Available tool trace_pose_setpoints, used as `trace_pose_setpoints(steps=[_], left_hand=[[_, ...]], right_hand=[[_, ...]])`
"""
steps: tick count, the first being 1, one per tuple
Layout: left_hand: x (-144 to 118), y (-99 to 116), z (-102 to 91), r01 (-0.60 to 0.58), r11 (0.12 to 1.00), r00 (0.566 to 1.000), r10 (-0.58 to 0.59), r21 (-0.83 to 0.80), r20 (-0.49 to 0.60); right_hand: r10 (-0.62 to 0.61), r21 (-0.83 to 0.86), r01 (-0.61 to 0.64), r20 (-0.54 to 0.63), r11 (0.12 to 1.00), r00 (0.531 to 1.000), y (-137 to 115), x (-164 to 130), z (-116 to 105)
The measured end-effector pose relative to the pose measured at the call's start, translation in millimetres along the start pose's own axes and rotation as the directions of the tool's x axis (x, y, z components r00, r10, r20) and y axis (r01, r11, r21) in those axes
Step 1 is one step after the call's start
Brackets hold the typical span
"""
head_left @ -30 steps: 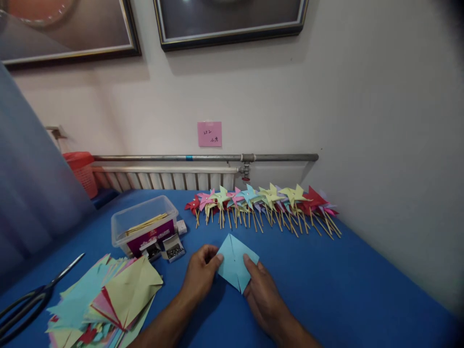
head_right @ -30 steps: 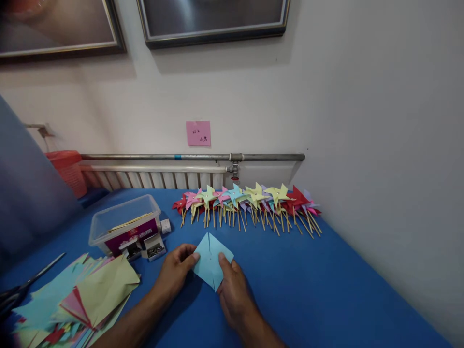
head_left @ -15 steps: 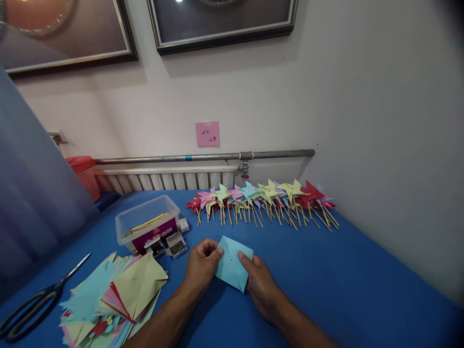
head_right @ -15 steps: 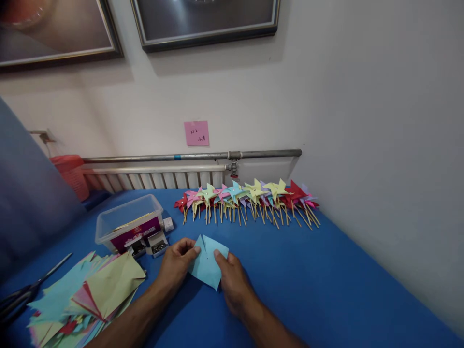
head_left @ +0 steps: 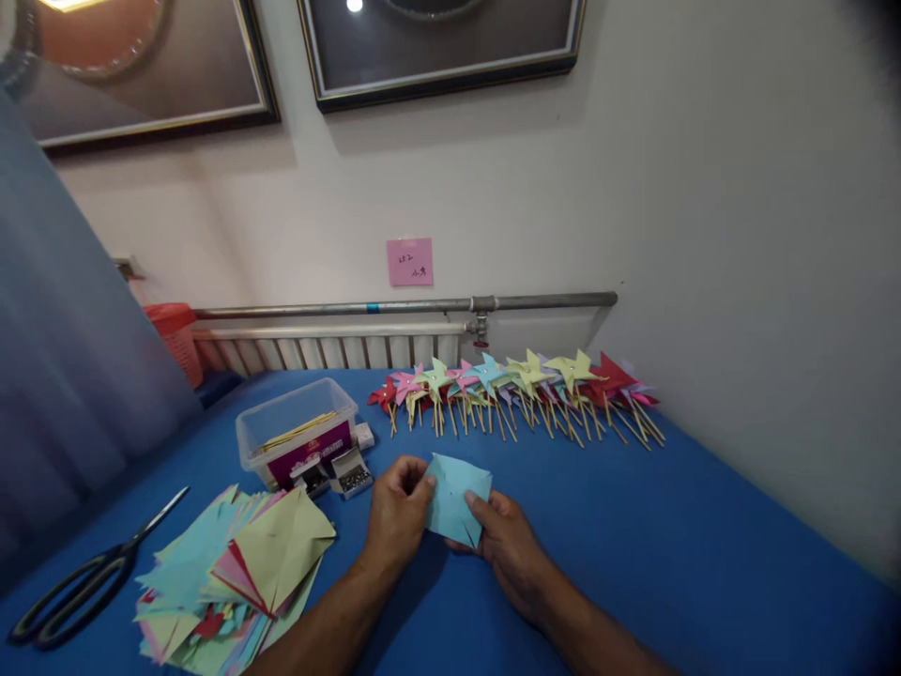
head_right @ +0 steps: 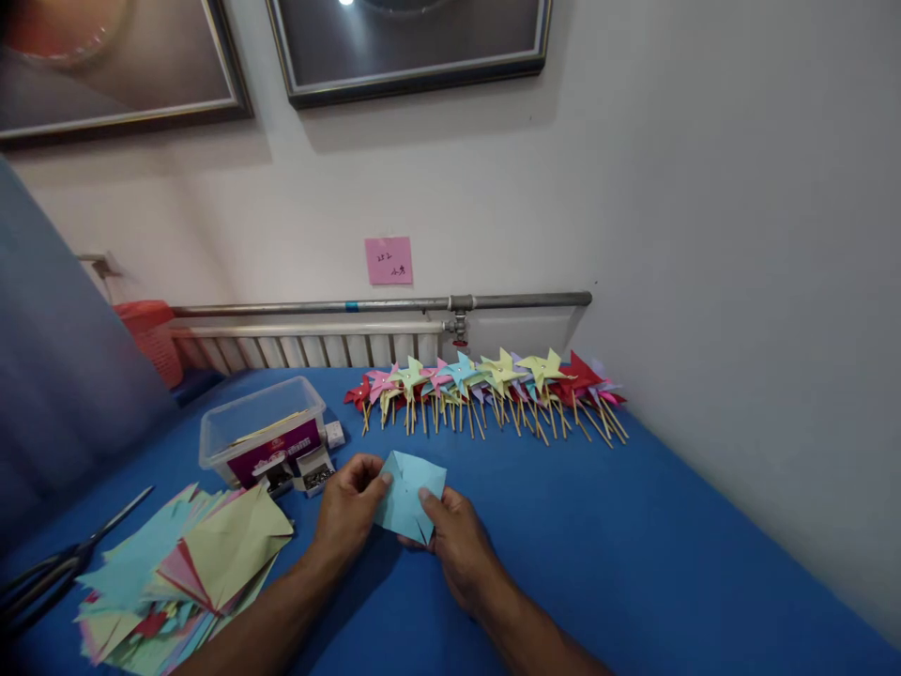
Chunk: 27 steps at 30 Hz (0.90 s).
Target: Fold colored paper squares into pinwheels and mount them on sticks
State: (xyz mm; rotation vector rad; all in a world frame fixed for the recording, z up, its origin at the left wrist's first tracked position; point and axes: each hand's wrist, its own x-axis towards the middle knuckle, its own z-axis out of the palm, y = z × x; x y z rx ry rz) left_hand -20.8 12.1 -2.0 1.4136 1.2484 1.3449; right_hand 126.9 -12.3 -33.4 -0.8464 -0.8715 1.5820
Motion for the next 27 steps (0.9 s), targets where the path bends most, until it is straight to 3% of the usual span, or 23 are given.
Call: trace_pose_setpoints(steps=[5, 11, 19, 24, 27], left_hand=[[-3, -3, -2.2, -0.239, 0.936, 0.97, 0.241, 0.257, 0.027], [-6, -8, -3.1, -0.539, 0.762, 0.842, 0.506, 0.36, 0.189], [-10, -8, -3.1, -0.63, 0.593, 0.763, 0.594, 0.502, 0.256], [-10, -10, -2.8, -0.664, 0.472, 0.708, 0.646, 0.58, 0.285], [-11, -9, -3.0, -0.671, 0.473, 0.708, 0.637, 0.572, 0.304]], right_hand=[[0.001, 0.009, 0.0, -0.026, 1.0, 1.0, -1, -1, 1], [-0.015, 0.047, 0.017, -0.039, 0.999, 0.999, -5, -3, 6], [-0.047, 0.073, 0.05, -0.053, 0.996, 0.997, -1, 0, 4], [-0.047, 0.005, 0.047, -0.043, 0.999, 0.998, 4, 2, 0], [-0.08, -0.019, 0.08, -0.043, 0.997, 0.996, 6, 6, -2]])
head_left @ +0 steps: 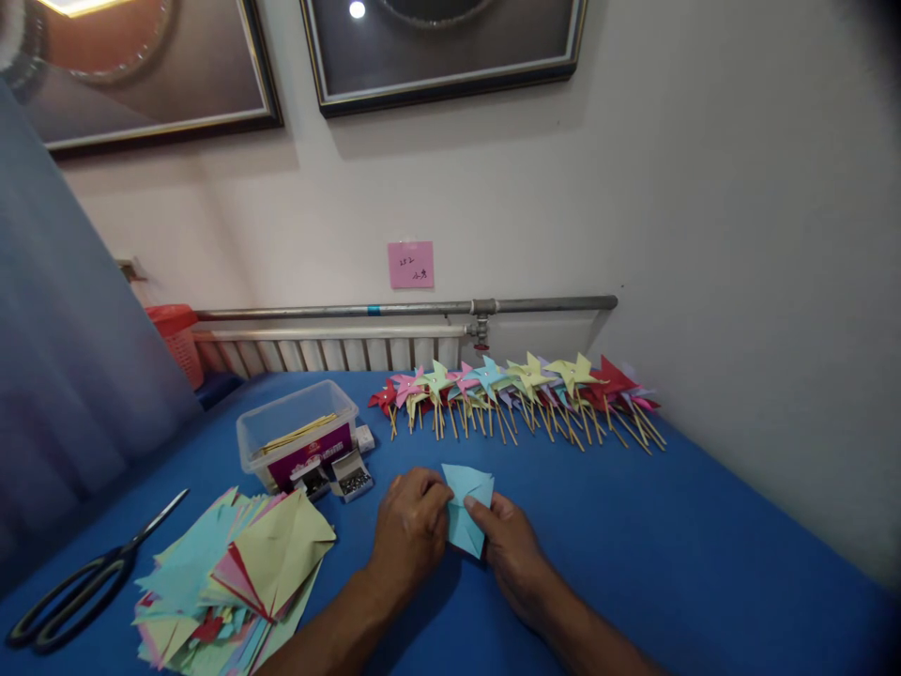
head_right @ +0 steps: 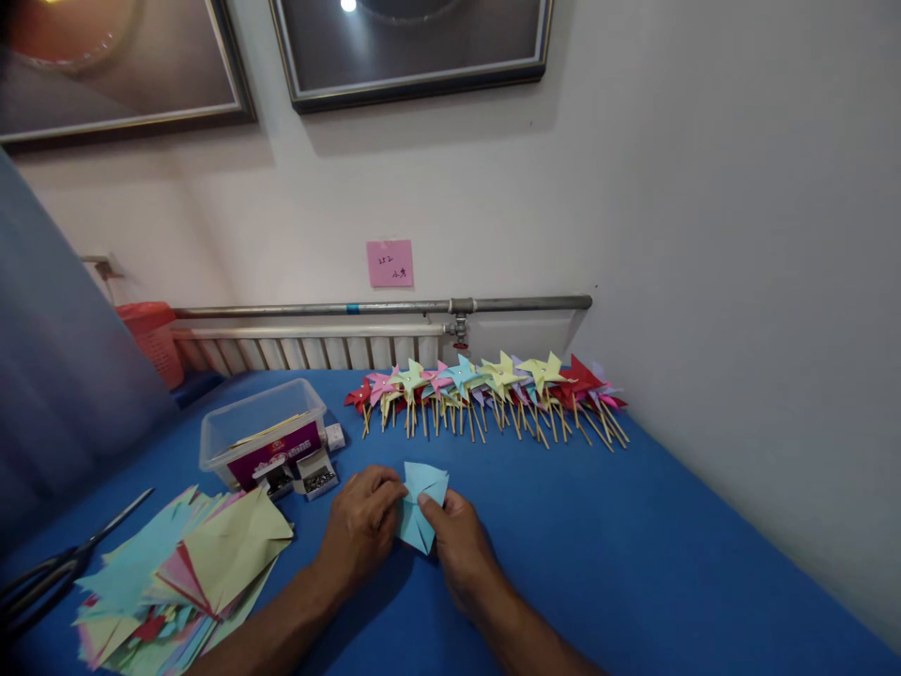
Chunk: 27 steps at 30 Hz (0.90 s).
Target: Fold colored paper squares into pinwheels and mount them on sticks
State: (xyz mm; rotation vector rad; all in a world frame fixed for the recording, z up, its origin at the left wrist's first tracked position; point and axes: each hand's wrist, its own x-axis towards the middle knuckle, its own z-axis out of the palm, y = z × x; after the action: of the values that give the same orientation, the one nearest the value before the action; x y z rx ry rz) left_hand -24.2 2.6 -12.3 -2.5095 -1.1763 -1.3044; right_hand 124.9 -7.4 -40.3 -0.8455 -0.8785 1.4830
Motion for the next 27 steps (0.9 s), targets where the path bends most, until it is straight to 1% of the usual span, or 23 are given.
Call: trace_pose_setpoints(steps=[3, 5, 6, 7, 9, 10, 11, 12, 13, 16, 22, 27], left_hand=[[2, 4, -3.4, 0.064, 0.994, 0.997, -0.06, -0.094, 0.047], [4, 7, -5.4, 0.167, 0.968, 0.984, -0.152, -0.188, 0.095], [5, 8, -6.0, 0.24, 0.943, 0.968, -0.215, -0.232, 0.125], [7, 9, -6.2, 0.324, 0.907, 0.944, -0.29, -0.27, 0.161], [9, 9, -5.7, 0.494, 0.807, 0.868, -0.435, -0.322, 0.241], [10, 9, -5.3, 0.556, 0.761, 0.83, -0.486, -0.334, 0.273], [11, 8, -4.8, 0.594, 0.727, 0.804, -0.518, -0.345, 0.294], [11, 7, -4.6, 0.612, 0.706, 0.791, -0.534, -0.358, 0.299], [12, 7, -4.4, 0.614, 0.697, 0.79, -0.541, -0.37, 0.289], [12, 5, -4.6, 0.595, 0.693, 0.802, -0.541, -0.406, 0.252], [10, 5, -3.1, 0.588, 0.695, 0.807, -0.541, -0.414, 0.238], [10, 6, -2.2, 0.602, 0.673, 0.796, -0.553, -0.429, 0.248]], right_hand=[[-0.027, -0.042, 0.025, -0.044, 0.999, 0.999, 0, 3, -3], [-0.061, -0.105, 0.051, -0.098, 0.993, 0.993, -3, 4, -5], [-0.081, -0.144, 0.064, -0.117, 0.988, 0.99, -5, 4, -6], [-0.101, -0.183, 0.077, -0.126, 0.98, 0.987, -6, 4, -7], [-0.128, -0.241, 0.097, -0.118, 0.966, 0.985, -10, 2, -6], [-0.131, -0.254, 0.099, -0.11, 0.962, 0.985, -11, 1, -6], [-0.128, -0.259, 0.098, -0.101, 0.961, 0.987, -12, 0, -5], [-0.122, -0.254, 0.095, -0.093, 0.962, 0.988, -12, -1, -3], [-0.112, -0.243, 0.088, -0.087, 0.966, 0.99, -12, -2, -2], [-0.077, -0.197, 0.059, -0.084, 0.979, 0.993, -11, -3, 0], [-0.044, -0.073, 0.039, -0.068, 0.997, 0.997, -9, -3, 0], [-0.033, -0.11, 0.026, -0.059, 0.994, 0.998, -3, 0, -6]])
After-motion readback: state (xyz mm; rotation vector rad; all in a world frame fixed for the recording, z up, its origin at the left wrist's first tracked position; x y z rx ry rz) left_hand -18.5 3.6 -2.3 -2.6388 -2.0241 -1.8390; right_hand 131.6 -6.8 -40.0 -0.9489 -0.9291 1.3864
